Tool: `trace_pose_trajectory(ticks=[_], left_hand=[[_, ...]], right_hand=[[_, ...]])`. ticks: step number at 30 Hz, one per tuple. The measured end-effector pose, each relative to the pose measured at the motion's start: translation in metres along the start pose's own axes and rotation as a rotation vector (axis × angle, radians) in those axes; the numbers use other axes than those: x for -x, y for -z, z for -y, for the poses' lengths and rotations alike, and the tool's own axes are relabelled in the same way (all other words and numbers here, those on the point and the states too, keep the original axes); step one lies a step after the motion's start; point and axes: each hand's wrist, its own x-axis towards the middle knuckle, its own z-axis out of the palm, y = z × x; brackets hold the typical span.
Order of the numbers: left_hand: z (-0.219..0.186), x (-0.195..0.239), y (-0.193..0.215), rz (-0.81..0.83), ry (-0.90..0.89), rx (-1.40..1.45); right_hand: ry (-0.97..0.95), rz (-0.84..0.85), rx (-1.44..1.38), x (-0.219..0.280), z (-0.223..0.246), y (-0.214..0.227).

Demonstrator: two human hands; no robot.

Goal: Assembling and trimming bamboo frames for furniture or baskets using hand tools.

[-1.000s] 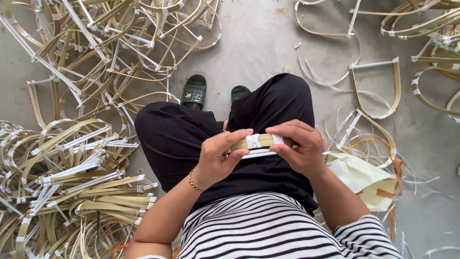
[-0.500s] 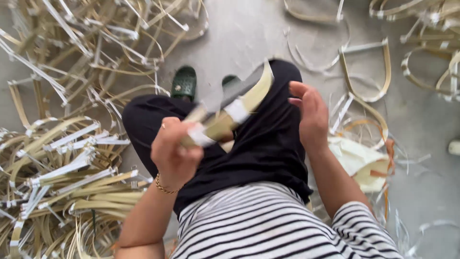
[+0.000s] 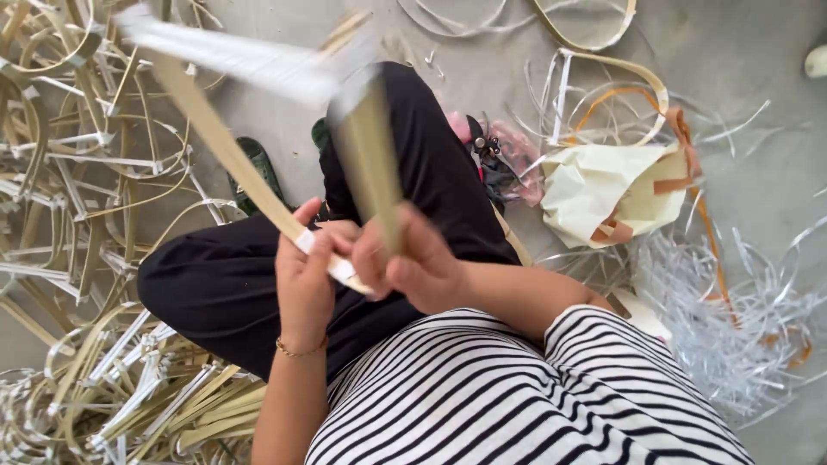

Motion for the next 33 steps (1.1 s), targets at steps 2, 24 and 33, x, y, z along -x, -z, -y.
trace_pose_trajectory(ticks=[2, 24, 33], left_hand=[[-0.001, -0.007, 0.009, -0.028, 0.039, -0.002], [0.020, -0.010, 0.067, 0.030, 0.349, 0.193], [0.012, -0.003, 0.059, 0.210, 0.220, 0.531]], right_hand=[[0.041, 0.114, 0.397, -0.020, 0.020, 0.029], [-1.226, -0.630, 1.358, 0.206, -0.101, 0.356], [-0.202, -0.642, 0.204, 0.053, 0.027, 0.215]])
